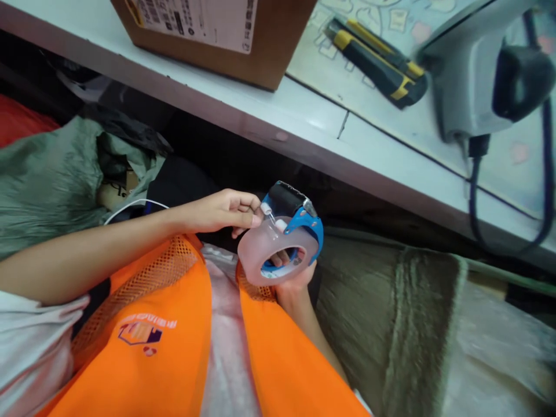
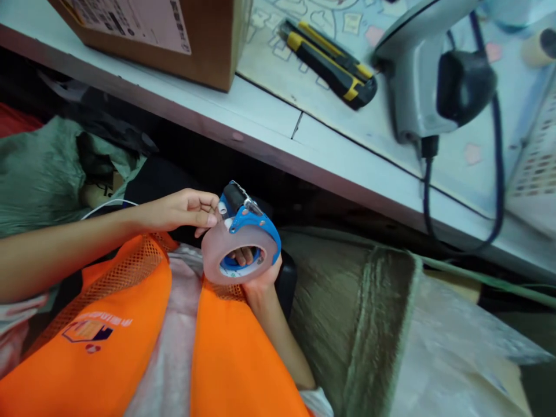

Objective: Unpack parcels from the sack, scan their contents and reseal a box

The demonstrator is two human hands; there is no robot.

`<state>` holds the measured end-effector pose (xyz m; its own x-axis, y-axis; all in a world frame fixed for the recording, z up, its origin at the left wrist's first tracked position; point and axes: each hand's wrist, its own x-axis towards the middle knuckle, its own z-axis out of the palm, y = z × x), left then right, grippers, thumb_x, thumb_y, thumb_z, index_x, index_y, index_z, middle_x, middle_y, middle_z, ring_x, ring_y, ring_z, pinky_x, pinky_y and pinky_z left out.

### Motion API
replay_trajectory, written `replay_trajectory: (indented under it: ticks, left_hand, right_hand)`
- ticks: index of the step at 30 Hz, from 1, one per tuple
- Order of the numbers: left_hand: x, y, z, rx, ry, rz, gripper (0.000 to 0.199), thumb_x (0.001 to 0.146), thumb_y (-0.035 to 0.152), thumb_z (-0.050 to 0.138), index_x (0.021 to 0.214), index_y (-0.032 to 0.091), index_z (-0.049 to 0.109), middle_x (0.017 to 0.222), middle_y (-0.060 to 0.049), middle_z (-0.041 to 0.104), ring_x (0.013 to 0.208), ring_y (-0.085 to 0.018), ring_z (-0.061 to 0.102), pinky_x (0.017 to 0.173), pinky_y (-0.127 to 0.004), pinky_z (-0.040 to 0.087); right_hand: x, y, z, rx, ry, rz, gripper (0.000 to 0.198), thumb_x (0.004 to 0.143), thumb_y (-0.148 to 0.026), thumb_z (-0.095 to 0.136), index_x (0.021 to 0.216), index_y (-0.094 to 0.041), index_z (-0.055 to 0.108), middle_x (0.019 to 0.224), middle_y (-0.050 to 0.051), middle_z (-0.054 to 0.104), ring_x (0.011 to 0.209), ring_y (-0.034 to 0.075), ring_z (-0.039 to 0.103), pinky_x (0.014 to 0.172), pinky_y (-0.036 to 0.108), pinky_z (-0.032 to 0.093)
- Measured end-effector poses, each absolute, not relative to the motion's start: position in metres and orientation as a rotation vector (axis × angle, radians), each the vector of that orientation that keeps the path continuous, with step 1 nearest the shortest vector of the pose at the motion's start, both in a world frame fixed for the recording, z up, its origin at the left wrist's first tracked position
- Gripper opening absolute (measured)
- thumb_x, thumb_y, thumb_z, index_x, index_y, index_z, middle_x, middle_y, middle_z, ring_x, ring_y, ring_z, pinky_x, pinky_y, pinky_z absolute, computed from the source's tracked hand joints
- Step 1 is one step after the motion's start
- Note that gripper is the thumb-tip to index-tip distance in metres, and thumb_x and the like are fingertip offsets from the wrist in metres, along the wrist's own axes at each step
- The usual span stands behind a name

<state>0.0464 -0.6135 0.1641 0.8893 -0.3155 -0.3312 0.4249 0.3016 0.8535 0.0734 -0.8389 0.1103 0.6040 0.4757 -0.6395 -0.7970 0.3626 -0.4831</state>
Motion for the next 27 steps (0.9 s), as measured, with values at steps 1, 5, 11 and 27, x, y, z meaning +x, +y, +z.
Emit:
replay_trajectory:
  ticks: [1,5,11,27]
  left_hand:
    - [0.045,-0.615,0.165,1.16,0.121,-0.484,0.031,0.082,0.038,0.077,0.087,0.011,0.063,0.067,0.001,0.057,0.059,-0.008,0.051,0.056,-0.02,0.042]
    - [0.039,-0.626,0.165,1.15,0.2,-0.436,0.029,0.085,0.037,0.074,0.093,0.01,0.066,0.065,0.001,0.057,0.059,-0.009,0.052,0.057,-0.021,0.043]
    - [0.03,-0.644,0.154,0.97,0.347,-0.314,0.038,0.08,0.042,0.077,0.099,0.011,0.071,0.069,0.002,0.057,0.057,-0.007,0.046,0.052,-0.02,0.039]
    - [0.009,-0.653,0.161,0.896,0.368,-0.278,0.037,0.074,0.046,0.082,0.084,0.014,0.067,0.066,0.003,0.052,0.052,-0.005,0.041,0.048,-0.018,0.03]
  right_hand:
    - [0.073,-0.84,0.109,-0.856,0.433,0.85,0.044,0.08,-0.054,0.059,0.058,-0.025,0.036,0.042,-0.007,0.03,0.04,0.014,0.038,0.044,0.029,0.042]
    - [0.071,-0.843,0.106,-0.856,0.409,0.871,0.047,0.076,-0.056,0.064,0.056,-0.024,0.036,0.042,-0.007,0.031,0.04,0.013,0.036,0.047,0.03,0.045]
    - [0.073,-0.843,0.107,-0.847,0.397,0.844,0.053,0.079,-0.059,0.06,0.054,-0.024,0.029,0.043,-0.006,0.032,0.041,0.014,0.039,0.05,0.033,0.047]
    - [0.05,-0.84,0.109,-0.753,0.342,0.829,0.048,0.083,-0.056,0.066,0.057,-0.023,0.042,0.04,-0.007,0.033,0.035,0.01,0.026,0.036,0.025,0.029]
